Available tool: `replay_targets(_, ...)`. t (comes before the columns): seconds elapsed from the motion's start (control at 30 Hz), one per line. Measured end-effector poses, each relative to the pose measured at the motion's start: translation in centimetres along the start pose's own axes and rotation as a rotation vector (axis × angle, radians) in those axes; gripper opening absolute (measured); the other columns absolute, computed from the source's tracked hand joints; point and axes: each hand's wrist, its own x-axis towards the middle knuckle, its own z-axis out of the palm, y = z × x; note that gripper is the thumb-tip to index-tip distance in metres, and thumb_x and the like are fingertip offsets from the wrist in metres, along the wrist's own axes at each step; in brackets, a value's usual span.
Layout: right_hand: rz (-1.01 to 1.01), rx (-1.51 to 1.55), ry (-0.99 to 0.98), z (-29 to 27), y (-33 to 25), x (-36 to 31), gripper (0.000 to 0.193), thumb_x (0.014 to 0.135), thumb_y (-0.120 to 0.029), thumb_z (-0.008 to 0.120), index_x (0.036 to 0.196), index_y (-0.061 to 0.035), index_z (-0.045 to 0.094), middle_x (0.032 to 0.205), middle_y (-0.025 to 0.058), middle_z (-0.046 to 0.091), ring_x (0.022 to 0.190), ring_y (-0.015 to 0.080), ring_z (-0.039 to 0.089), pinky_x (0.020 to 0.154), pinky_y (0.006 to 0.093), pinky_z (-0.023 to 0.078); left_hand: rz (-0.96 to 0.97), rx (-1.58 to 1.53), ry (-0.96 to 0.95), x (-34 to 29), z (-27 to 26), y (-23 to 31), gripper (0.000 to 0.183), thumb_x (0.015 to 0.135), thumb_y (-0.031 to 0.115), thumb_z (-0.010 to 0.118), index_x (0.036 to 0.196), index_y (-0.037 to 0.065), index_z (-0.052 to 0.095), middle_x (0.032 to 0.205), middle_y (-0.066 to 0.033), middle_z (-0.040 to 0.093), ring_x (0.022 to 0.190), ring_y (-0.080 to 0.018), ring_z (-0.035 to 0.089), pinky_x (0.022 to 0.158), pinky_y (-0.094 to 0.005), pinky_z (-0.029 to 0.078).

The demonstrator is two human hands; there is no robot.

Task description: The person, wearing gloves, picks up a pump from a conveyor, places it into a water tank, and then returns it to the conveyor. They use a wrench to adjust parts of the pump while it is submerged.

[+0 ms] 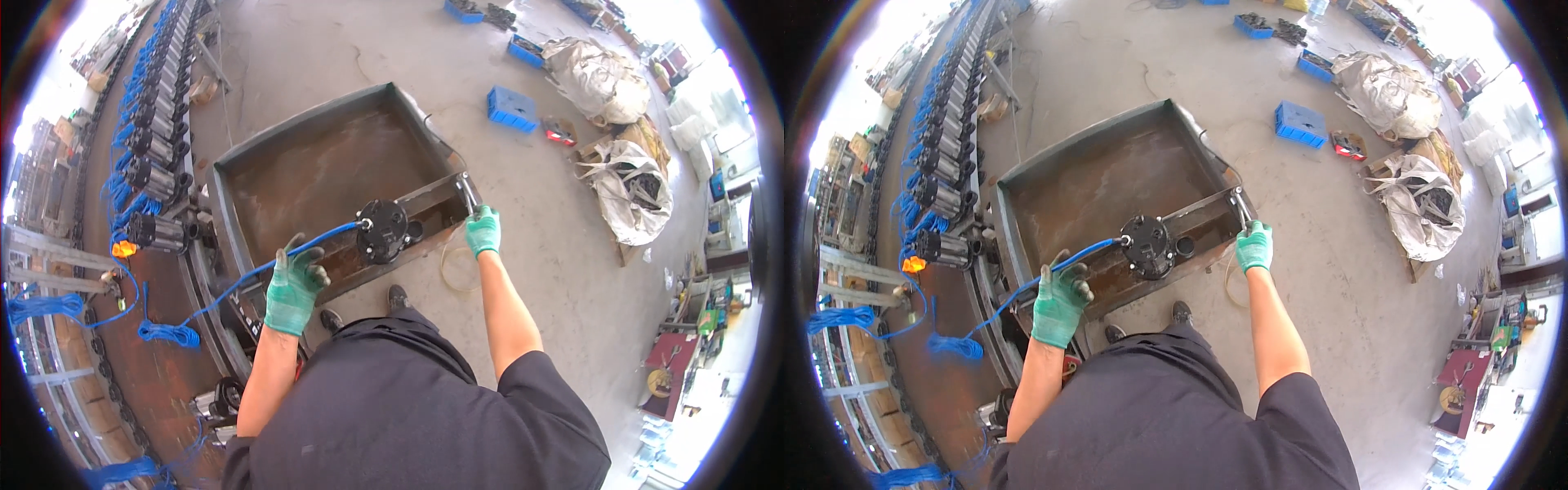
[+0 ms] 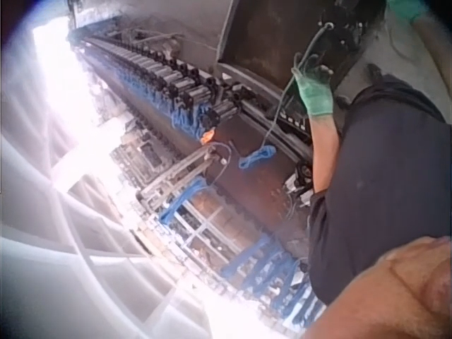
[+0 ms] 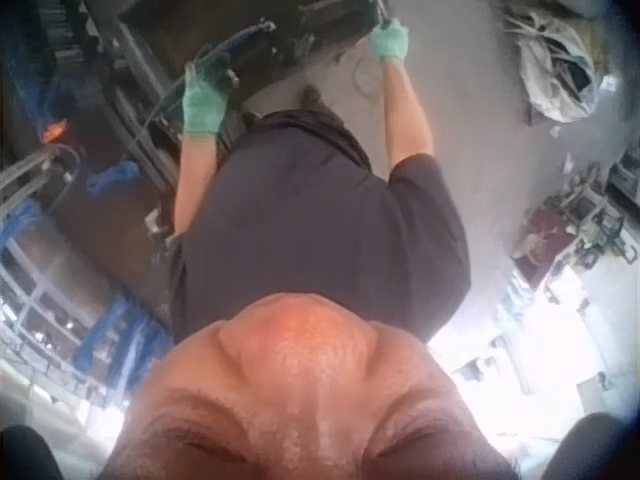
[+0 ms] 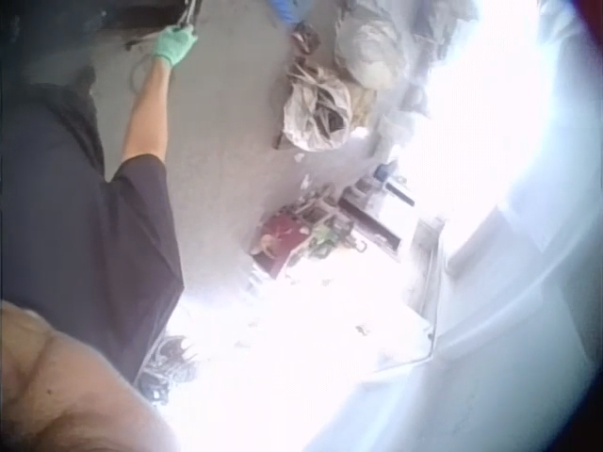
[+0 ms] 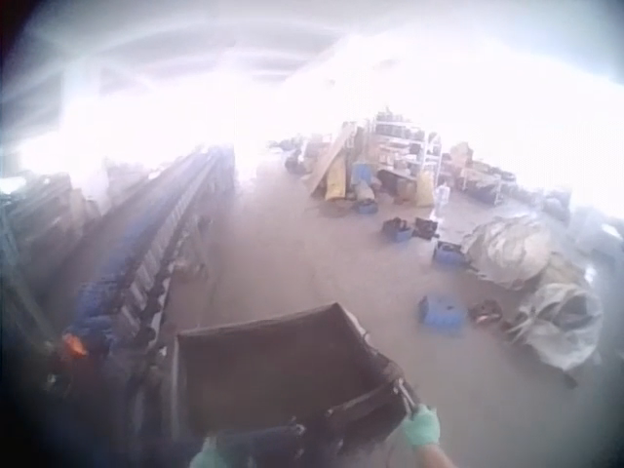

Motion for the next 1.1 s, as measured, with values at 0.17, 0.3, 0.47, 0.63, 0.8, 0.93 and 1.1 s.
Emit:
replay_targets(0.17,-0.213,0.098,-0.116,-1.6,-3.6,-3.2,0.020,0.088,-0.007,0.065,0.107,-0.0053,0.069,0.106,0.0167,0.066,0.097,0.0334,0.066,0.087,0.0428,0.054,-0.028,-0.107,0.046,0.4,0.8,-0.1,0.052,0.104,0.054,0.047,0.137,0.014,0.057,0.100,-0.0097,0.072,0.082,-0.0264,0.068,0.076,-0.0433,0.055)
replay_targets(0.3,-0.182,0.229,-0.235,1.1,-3.7,-4.5,0.022,0.090,-0.009,0.067,0.111,-0.0036,0.069,0.106,0.0173,0.068,0.087,0.0295,0.069,0.082,0.0390,0.056,-0.062,-0.117,0.028,1.0,1.4,-0.5,0.053,0.104,0.054,0.046,0.135,0.013,0.058,0.091,-0.0095,0.073,0.079,-0.0273,0.068,0.074,-0.0425,0.055)
replay_targets(0.47,-0.164,0.216,-0.319,3.4,-5.5,-5.5,0.024,0.091,-0.010,0.066,0.114,-0.0043,0.069,0.109,0.0179,0.068,0.098,0.0307,0.070,0.087,0.0387,0.056,-0.025,-0.133,0.031,0.5,2.0,-0.3,0.052,0.104,0.052,0.047,0.135,0.013,0.058,0.089,-0.0096,0.073,0.076,-0.0263,0.068,0.071,-0.0400,0.054)
replay_targets(0.63,-0.136,0.345,-0.406,7.5,-2.4,-3.9,0.035,0.094,-0.014,0.066,0.128,-0.0053,0.064,0.107,0.0157,0.070,0.091,0.0260,0.070,0.078,0.0374,0.057,0.052,-0.216,0.011,-0.2,2.0,1.0,0.046,0.103,0.049,0.050,0.125,0.011,0.064,0.094,-0.0097,0.074,0.077,-0.0222,0.068,0.069,-0.0346,0.052)
replay_targets(0.8,0.143,0.545,-0.619,3.3,-8.3,-5.3,0.038,0.092,-0.018,0.072,0.126,-0.0020,0.064,0.096,0.0071,0.068,0.080,0.0143,0.064,0.075,0.0321,0.056,0.347,-0.111,0.164,-5.1,-3.4,5.4,0.045,0.102,0.047,0.054,0.117,0.007,0.066,0.091,-0.0116,0.073,0.074,-0.0229,0.066,0.069,-0.0352,0.054)
replay_targets(0.93,-0.347,0.448,-0.522,-0.3,-16.2,-11.4,0.041,0.081,-0.021,0.082,0.115,-0.0013,0.069,0.098,0.0129,0.070,0.082,0.0208,0.067,0.078,0.0342,0.055,0.334,0.294,0.553,-8.9,-9.8,6.2,0.040,0.103,0.045,0.056,0.109,0.006,0.068,0.086,-0.0087,0.072,0.067,-0.0148,0.066,0.060,-0.0277,0.055)
replay_targets(1.1,-0.534,0.241,-0.474,0.4,-20.2,-14.6,0.044,0.079,-0.029,0.082,0.111,-0.0027,0.068,0.103,0.0185,0.067,0.093,0.0364,0.067,0.085,0.0417,0.055,0.347,0.522,0.587,-8.4,-12.1,2.8,0.039,0.104,0.041,0.057,0.112,0.005,0.068,0.087,-0.0062,0.072,0.069,-0.0118,0.066,0.063,-0.0264,0.054)
